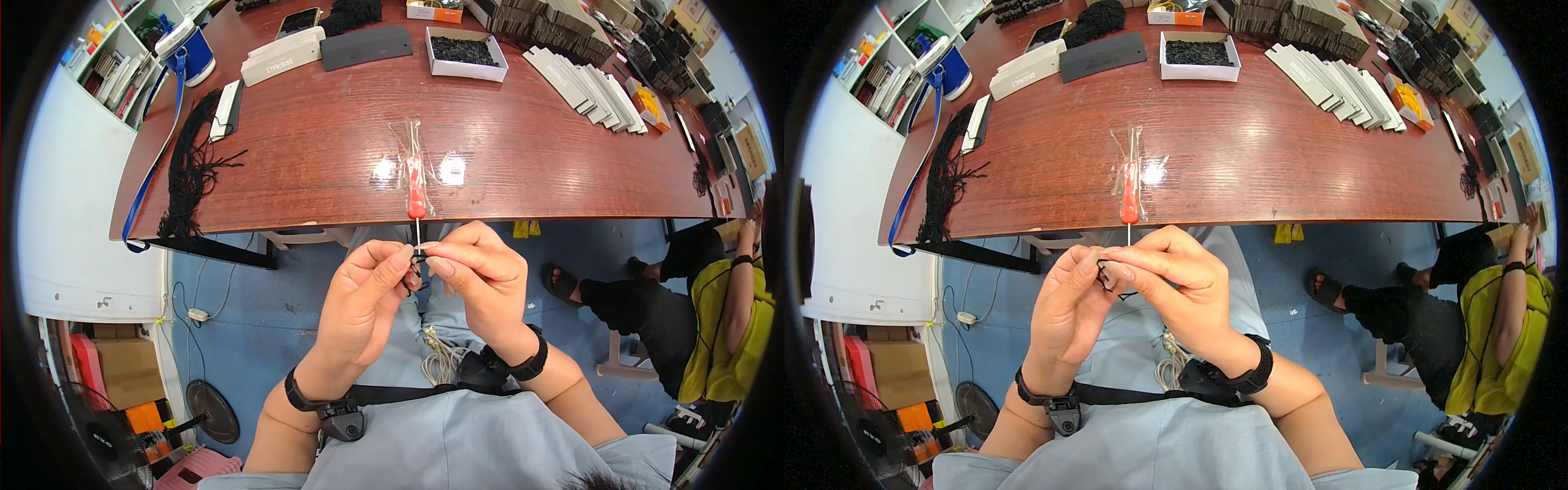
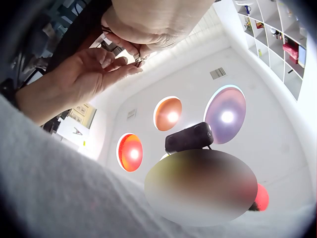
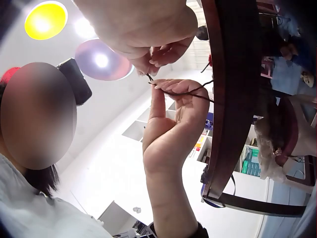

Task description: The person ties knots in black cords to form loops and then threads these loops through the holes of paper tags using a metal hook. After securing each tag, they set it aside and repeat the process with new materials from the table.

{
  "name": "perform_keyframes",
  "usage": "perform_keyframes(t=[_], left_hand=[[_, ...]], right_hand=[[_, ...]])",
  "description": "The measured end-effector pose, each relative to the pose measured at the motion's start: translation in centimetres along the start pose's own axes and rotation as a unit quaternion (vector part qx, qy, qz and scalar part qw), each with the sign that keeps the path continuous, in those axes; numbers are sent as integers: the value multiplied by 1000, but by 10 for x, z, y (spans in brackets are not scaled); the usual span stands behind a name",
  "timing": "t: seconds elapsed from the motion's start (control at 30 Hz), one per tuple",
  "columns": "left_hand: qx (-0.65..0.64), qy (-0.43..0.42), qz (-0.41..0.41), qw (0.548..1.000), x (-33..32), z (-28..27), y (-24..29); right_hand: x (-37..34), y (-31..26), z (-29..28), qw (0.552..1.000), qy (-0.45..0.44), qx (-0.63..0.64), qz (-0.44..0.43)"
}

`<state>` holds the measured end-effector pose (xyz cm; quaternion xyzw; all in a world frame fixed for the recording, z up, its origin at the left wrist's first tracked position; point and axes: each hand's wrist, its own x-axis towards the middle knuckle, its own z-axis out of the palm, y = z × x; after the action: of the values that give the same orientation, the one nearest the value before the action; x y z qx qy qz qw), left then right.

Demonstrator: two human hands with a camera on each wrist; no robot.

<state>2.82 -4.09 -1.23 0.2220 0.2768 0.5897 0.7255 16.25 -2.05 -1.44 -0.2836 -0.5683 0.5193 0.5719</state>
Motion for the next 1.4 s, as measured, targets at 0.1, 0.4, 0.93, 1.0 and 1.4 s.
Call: perform_keyframes(t=[0.1, 0.4, 0.93, 1.0, 1.4], left_hand=[[22, 14, -3, 1000, 0, 4, 0], [251, 43, 80, 964, -4, 11, 7], [673, -20, 269, 689, -5, 11, 24], [556, -56, 71, 826, -3, 11, 34], [301, -173, -139, 927, 17, -7, 34]], right_hand=[[2, -4, 0, 1000, -2, 12, 4], [0, 1, 3, 982, 27, 146, 112], [3, 9, -6, 952, -17, -277, -130], [4, 3, -5, 992, -47, -113, -22], [10, -6, -10, 931, -147, 215, 258]])
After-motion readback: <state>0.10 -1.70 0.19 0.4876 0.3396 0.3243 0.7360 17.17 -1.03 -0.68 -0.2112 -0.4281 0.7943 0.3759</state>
